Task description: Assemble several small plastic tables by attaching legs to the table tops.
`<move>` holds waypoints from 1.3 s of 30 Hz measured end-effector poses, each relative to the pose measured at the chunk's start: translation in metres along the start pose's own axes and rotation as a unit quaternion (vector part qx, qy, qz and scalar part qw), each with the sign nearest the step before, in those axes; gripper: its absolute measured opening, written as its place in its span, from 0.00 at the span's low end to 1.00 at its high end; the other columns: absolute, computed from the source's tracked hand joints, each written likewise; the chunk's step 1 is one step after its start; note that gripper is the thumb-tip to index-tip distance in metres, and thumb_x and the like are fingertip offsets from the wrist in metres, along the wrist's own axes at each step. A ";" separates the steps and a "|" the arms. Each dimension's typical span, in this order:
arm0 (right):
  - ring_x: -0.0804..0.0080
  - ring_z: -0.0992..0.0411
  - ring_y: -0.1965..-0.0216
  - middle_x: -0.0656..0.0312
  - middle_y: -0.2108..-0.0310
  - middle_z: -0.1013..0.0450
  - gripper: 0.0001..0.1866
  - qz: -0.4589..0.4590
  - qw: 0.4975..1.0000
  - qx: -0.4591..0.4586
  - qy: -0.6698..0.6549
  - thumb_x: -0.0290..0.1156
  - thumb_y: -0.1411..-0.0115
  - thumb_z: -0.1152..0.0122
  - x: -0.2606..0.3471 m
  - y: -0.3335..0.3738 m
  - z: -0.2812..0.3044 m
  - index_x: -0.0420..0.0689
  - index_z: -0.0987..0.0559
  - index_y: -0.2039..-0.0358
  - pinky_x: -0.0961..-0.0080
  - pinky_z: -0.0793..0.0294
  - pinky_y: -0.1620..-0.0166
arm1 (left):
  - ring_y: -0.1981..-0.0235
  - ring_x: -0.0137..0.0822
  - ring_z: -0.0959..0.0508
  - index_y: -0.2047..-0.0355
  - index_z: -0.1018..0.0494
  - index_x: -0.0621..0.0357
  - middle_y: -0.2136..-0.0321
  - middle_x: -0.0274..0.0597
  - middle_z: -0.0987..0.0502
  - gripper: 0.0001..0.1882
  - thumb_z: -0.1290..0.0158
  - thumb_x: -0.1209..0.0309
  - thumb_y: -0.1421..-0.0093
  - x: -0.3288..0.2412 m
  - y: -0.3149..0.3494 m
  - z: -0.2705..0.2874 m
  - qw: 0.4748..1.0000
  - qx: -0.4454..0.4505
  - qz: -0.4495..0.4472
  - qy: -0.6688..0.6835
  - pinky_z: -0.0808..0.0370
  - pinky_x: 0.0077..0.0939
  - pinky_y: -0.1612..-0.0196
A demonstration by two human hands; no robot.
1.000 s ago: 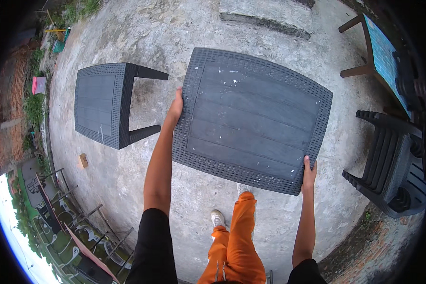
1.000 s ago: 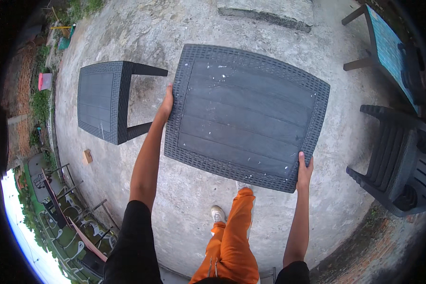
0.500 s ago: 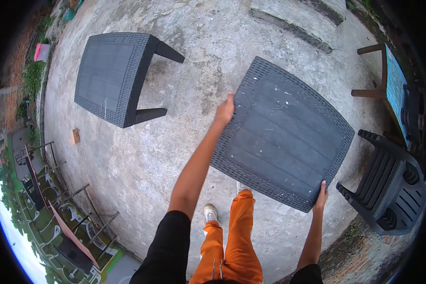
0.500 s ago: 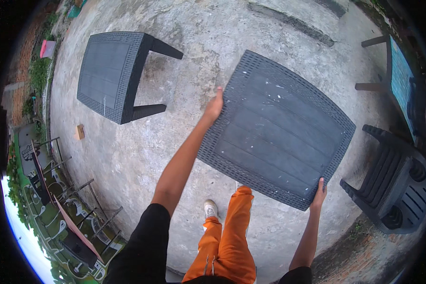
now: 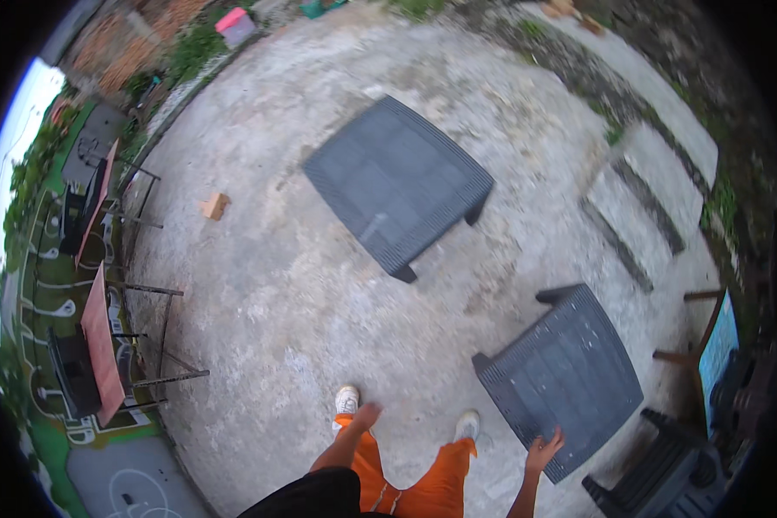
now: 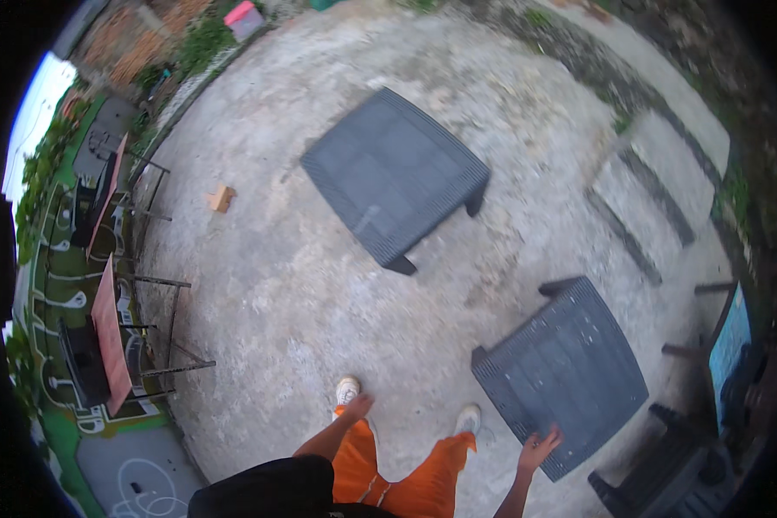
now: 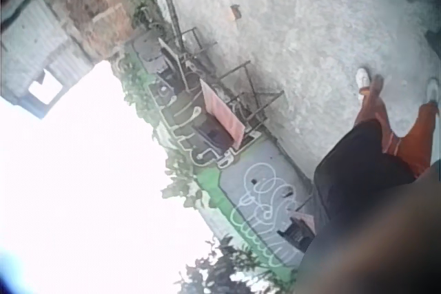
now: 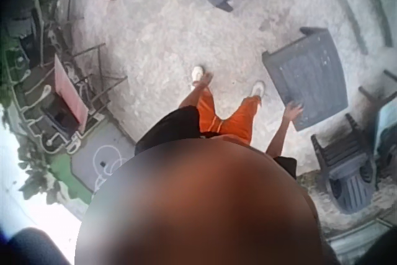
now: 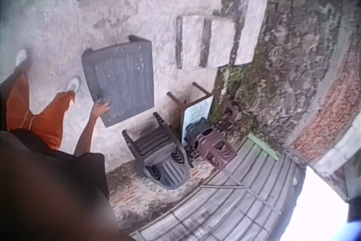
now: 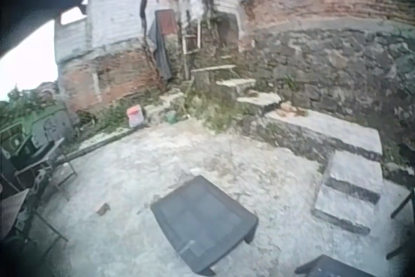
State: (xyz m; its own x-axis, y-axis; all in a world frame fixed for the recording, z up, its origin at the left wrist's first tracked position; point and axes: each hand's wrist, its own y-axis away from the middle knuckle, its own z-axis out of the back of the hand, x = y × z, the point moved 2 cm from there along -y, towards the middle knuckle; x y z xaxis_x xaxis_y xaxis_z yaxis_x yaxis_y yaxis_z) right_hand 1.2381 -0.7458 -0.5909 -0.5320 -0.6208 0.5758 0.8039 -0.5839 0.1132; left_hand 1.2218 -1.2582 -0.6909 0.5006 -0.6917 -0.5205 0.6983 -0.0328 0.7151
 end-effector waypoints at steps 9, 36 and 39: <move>0.58 0.39 0.43 0.47 0.42 0.41 0.36 0.060 0.978 0.176 -0.092 0.23 0.46 0.40 0.177 0.115 -0.147 0.44 0.41 0.37 0.67 0.27 0.52 | 0.69 0.40 0.26 0.58 0.32 0.50 0.67 0.42 0.25 0.16 0.53 0.57 0.42 0.217 0.105 0.223 0.844 -0.010 0.412 0.344 0.29 0.43 0.66; 0.55 0.35 0.42 0.44 0.47 0.31 0.39 -0.380 0.876 -0.069 -0.288 0.60 0.38 0.59 0.505 -0.161 -0.419 0.33 0.29 0.46 0.67 0.40 0.41 | 0.38 0.48 0.39 0.35 0.50 0.64 0.37 0.55 0.42 0.46 0.70 0.35 0.37 -0.201 -0.551 0.696 0.943 0.196 -0.123 0.237 0.41 0.37 0.38; 0.52 0.33 0.44 0.41 0.50 0.29 0.38 -0.401 0.871 -0.107 -0.262 0.60 0.38 0.59 0.503 -0.144 -0.409 0.34 0.26 0.49 0.67 0.38 0.42 | 0.36 0.48 0.43 0.33 0.54 0.61 0.34 0.49 0.48 0.47 0.68 0.34 0.38 -0.225 -0.542 0.684 0.896 0.308 -0.059 0.314 0.43 0.38 0.37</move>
State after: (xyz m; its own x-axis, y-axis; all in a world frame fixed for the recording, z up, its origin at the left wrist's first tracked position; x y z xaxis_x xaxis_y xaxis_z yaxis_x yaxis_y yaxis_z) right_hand 0.7455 -1.1879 -0.6486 -0.6600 0.3228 0.6783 0.1327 -0.8386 0.5283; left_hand 0.3805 -1.5782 -0.6417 0.7658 -0.1205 -0.6317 0.4482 -0.6044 0.6586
